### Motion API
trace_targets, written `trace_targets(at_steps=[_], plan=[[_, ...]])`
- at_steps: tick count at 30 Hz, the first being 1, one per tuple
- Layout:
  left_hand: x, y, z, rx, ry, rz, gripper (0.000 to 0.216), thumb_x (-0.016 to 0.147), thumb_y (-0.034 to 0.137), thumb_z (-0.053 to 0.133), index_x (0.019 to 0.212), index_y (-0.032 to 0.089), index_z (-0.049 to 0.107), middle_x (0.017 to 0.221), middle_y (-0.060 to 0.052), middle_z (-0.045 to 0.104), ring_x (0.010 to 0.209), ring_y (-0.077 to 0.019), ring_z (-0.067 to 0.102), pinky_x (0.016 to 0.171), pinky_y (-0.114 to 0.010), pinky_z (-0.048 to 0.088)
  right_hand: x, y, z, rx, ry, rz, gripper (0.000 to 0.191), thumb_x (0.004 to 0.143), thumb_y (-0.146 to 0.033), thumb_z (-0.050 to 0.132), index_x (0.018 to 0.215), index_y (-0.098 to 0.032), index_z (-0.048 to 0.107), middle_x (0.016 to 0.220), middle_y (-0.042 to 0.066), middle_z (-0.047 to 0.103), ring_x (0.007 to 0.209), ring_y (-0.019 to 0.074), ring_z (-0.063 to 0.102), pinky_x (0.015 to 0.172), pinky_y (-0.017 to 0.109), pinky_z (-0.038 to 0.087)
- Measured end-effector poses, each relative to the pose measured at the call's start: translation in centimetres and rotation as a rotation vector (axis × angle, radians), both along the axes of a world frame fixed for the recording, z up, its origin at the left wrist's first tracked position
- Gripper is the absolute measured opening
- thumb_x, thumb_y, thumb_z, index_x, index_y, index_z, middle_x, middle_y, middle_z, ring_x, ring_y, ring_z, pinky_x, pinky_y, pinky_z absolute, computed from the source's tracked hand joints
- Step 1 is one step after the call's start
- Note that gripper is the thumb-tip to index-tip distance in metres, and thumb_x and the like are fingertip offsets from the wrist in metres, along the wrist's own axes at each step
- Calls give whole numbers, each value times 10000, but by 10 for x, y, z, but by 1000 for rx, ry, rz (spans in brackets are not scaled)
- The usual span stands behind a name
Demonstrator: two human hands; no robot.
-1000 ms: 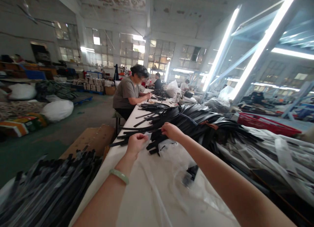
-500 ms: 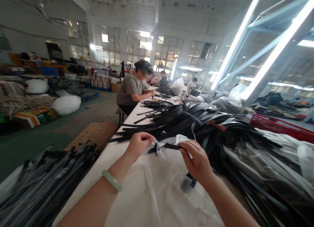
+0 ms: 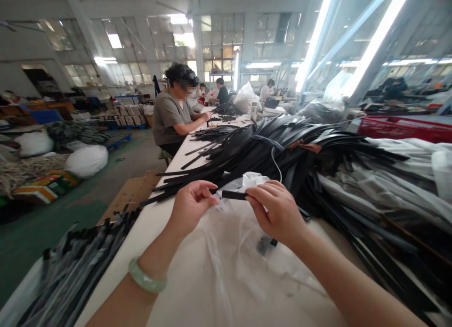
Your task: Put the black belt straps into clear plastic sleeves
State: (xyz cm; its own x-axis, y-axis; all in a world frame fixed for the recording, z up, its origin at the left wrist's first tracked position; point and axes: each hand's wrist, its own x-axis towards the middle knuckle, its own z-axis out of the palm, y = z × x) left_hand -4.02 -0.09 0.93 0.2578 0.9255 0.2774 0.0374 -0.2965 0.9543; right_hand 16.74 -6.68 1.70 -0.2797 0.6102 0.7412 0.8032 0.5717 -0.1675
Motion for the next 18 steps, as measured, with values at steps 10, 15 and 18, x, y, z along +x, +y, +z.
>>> trace_targets(at_steps=[10, 15, 18], plan=[[0, 3, 0, -68, -43, -54, 377, 607, 208, 783, 943, 135, 629, 614, 30, 610, 576, -94, 566, 562, -187, 434, -4, -1, 1, -87, -41, -15, 217, 939, -219, 405, 852, -168, 597, 687, 27, 578, 671, 166, 512, 730, 310, 357], [-2, 6, -2, -87, -45, -63, 409, 615, 235, 790, 973, 131, 623, 633, 26, 624, 587, -89, 560, 577, -187, 426, -4, -3, 3, -89, -39, -19, 241, 942, -223, 385, 831, -169, 592, 678, 28, 573, 657, 167, 495, 720, 308, 351], [-3, 6, -2, -85, -34, -56, 416, 617, 245, 790, 979, 130, 621, 636, 28, 619, 590, -88, 550, 580, -189, 419, -4, -4, 3, -83, -16, -13, 239, 943, -221, 382, 842, -166, 591, 686, 30, 578, 661, 165, 505, 723, 306, 351]])
